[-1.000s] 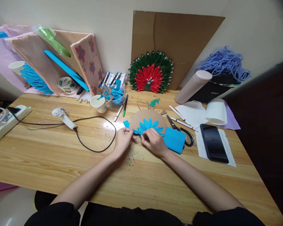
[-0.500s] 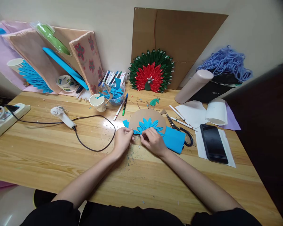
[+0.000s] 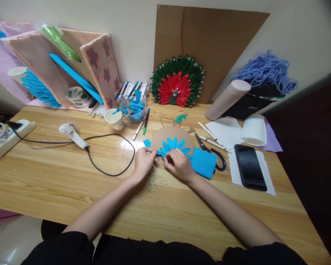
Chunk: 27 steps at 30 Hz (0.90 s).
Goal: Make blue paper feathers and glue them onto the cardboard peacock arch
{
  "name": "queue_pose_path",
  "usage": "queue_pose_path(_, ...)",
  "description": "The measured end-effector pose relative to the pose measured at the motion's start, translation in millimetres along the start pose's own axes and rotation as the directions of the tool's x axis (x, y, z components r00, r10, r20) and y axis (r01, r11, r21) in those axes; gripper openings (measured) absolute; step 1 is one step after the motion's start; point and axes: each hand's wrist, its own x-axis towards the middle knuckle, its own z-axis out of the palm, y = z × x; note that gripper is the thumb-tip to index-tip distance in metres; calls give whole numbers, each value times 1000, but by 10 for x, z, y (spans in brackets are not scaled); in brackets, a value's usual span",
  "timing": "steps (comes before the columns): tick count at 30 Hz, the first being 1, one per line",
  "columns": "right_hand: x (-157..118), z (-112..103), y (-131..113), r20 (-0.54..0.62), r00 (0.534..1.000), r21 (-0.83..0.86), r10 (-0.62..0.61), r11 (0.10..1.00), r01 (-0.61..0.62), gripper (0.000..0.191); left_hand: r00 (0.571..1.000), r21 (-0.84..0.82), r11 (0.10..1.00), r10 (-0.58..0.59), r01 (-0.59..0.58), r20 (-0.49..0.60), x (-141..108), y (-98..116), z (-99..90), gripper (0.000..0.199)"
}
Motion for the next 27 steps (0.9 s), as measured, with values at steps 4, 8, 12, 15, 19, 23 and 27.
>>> queue_pose_path(4, 4, -5, -5, -8, 1000, -8, -2, 1000, 2, 12, 1000, 10, 1000, 27, -27, 16, -27, -3, 23, 14)
queue_pose_path(8, 4, -7, -6, 1, 1000, -18, -7, 1000, 7, 13, 998, 25, 998, 52, -53, 38, -51, 4, 30, 21)
queue_pose_path(12, 5, -12, -3, 18, 1000, -12, 0, 1000, 0, 12, 996, 31, 997, 70, -71, 48, -55, 4, 24, 24)
queue_pose_path(15, 12, -21, -6, 22, 1000, -12, -6, 1000, 6, 12, 995, 50, 995, 82, -84, 51, -49, -2, 16, 24)
queue_pose_path(19, 20, -30, -19, 24, 1000, -22, -14, 1000, 15, 14, 994, 97, 991, 83, -91, 77, -44, -5, 8, 23)
queue_pose_path(23, 17, -46, -23, 31, 999, -12, -13, 1000, 14, 13, 992, 120, 988, 85, -96, 88, -41, 0, -7, 23)
queue_pose_path(27, 16, -165, 22, -17, 999, 30, 41, 999, -40, 11, 993, 124, 989, 73, -85, 93, -23, 1, -59, 25)
